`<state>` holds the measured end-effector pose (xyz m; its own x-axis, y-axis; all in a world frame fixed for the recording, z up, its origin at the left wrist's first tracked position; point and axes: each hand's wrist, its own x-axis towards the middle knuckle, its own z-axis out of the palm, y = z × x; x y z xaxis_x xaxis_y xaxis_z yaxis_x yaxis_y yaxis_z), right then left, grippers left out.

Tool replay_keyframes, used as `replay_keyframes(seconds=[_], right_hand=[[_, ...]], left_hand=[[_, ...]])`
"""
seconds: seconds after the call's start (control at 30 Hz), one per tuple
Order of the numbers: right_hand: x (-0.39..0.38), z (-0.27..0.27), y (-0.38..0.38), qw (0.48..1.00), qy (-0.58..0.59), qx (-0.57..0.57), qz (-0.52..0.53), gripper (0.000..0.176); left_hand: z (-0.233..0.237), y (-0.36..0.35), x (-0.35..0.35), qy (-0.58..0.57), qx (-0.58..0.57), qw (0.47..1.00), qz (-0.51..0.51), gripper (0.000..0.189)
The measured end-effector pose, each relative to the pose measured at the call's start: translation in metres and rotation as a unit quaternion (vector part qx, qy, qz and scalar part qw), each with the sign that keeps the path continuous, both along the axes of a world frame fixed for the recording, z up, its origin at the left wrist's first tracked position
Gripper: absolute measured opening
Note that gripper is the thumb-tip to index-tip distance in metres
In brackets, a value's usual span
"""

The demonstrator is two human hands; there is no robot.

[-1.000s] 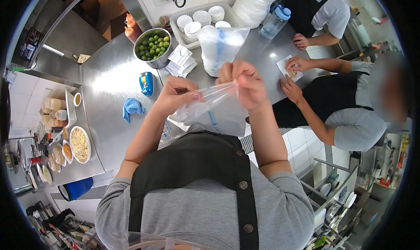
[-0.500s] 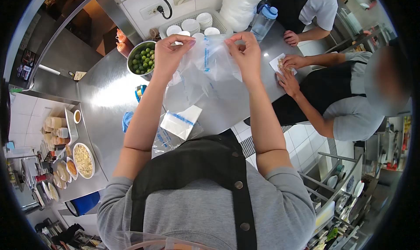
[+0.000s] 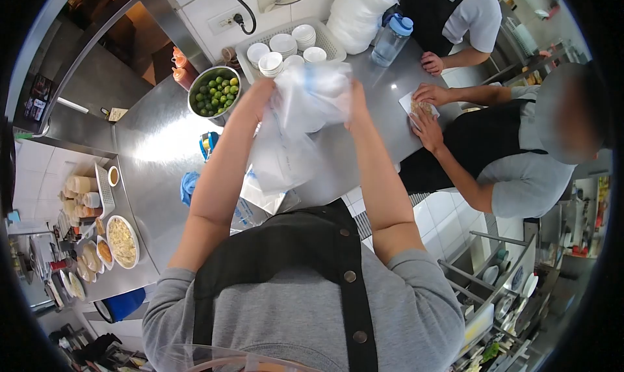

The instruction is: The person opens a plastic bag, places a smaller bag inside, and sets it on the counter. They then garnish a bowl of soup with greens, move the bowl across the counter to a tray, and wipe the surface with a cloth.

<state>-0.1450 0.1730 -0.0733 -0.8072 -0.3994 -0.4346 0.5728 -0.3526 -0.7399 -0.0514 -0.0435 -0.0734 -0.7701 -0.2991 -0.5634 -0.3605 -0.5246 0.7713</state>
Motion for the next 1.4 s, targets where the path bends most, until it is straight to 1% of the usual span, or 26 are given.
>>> replay_keyframes(seconds=[0.03,0.07,0.13,0.17,0.2,0.23,0.27,0.33,0.37,0.43,0.47,0.57,0.67,0.7,0.77,0.83,0.87,0.93,0.97,1.03,1.07,1.17,1.27,1.3,1.37,1.4], right_hand=[[0.002,-0.016,-0.008,0.985,0.132,0.112,0.014,0.031],[-0.001,-0.028,-0.006,0.975,0.146,0.157,0.058,0.032],[-0.006,-0.031,-0.004,0.943,0.175,0.243,0.145,0.034],[-0.008,-0.033,-0.001,0.949,0.198,0.210,0.128,0.035],[-0.003,-0.026,0.004,0.953,0.220,0.178,0.111,0.036],[0.002,-0.020,0.009,0.955,0.241,0.145,0.093,0.037],[0.002,-0.016,0.015,0.955,0.271,0.083,0.089,0.039],[0.006,-0.004,0.023,0.941,0.326,-0.044,0.083,0.045],[0.010,0.000,0.024,0.931,0.349,-0.020,0.106,0.050],[0.028,0.021,0.017,0.906,0.395,0.027,0.150,0.061],[0.030,0.017,0.014,0.912,0.381,0.037,0.150,0.065],[0.024,-0.007,0.006,0.919,0.362,0.065,0.145,0.077],[0.019,-0.045,0.009,0.904,0.385,0.113,0.147,0.084],[0.015,-0.063,0.012,0.895,0.397,0.139,0.151,0.086],[0.011,-0.068,0.011,0.878,0.423,0.165,0.148,0.088],[0.016,-0.052,0.011,0.868,0.447,0.169,0.135,0.089],[0.018,-0.041,0.012,0.877,0.447,0.134,0.116,0.088],[0.024,-0.011,0.006,0.889,0.446,0.062,0.080,0.084],[0.024,-0.004,0.005,0.896,0.433,0.046,0.084,0.082],[0.022,0.003,0.000,0.909,0.407,0.013,0.089,0.078],[0.020,-0.002,-0.001,0.905,0.416,0.026,0.085,0.076],[0.020,-0.016,-0.002,0.898,0.431,0.049,0.072,0.074],[0.029,-0.013,-0.005,0.896,0.436,0.050,0.065,0.074],[0.027,-0.013,-0.005,0.891,0.444,0.059,0.066,0.074],[0.024,-0.016,-0.001,0.870,0.480,0.098,0.056,0.074],[0.025,-0.017,0.002,0.852,0.506,0.129,0.045,0.074]], left_hand=[[-0.002,0.012,0.007,0.014,-0.027,0.999,-0.012,0.029],[-0.012,0.016,0.011,0.040,-0.020,0.999,-0.001,0.029],[-0.024,0.020,0.017,0.097,-0.008,0.995,0.020,0.029],[-0.030,0.018,0.020,0.095,-0.126,0.988,0.006,0.029],[-0.019,0.018,0.029,0.090,-0.240,0.966,-0.009,0.030],[-0.009,0.018,0.035,0.083,-0.352,0.932,-0.024,0.031],[-0.006,0.016,0.039,0.148,-0.307,0.940,-0.005,0.033],[0.006,0.014,0.048,0.274,-0.213,0.937,0.035,0.039],[0.013,0.016,0.048,0.277,-0.136,0.951,-0.008,0.049],[0.015,0.024,0.040,0.279,-0.333,0.900,-0.012,0.055],[0.015,0.028,0.037,0.277,-0.427,0.860,-0.016,0.058],[0.001,0.035,0.030,0.275,-0.382,0.882,0.030,0.064],[-0.029,0.031,0.034,0.233,-0.424,0.875,-0.026,0.070],[-0.038,0.031,0.038,0.224,-0.414,0.881,-0.047,0.071],[-0.046,0.030,0.044,0.207,-0.395,0.891,-0.083,0.071],[-0.038,0.027,0.045,0.226,-0.411,0.881,-0.064,0.063],[-0.033,0.027,0.046,0.234,-0.417,0.877,-0.055,0.060],[-0.017,0.028,0.043,0.286,-0.380,0.880,-0.013,0.058],[-0.010,0.029,0.041,0.310,-0.362,0.879,0.007,0.057],[-0.001,0.031,0.038,0.283,-0.379,0.881,0.000,0.053],[0.001,0.032,0.037,0.270,-0.386,0.882,-0.006,0.051],[-0.026,0.032,0.029,0.289,-0.375,0.881,-0.013,0.045],[-0.026,0.032,0.034,0.301,-0.412,0.859,-0.034,0.043],[-0.020,0.032,0.038,0.285,-0.433,0.854,-0.048,0.044],[-0.009,0.031,0.045,0.253,-0.474,0.840,-0.074,0.046],[-0.014,0.031,0.048,0.266,-0.443,0.855,-0.040,0.046]])
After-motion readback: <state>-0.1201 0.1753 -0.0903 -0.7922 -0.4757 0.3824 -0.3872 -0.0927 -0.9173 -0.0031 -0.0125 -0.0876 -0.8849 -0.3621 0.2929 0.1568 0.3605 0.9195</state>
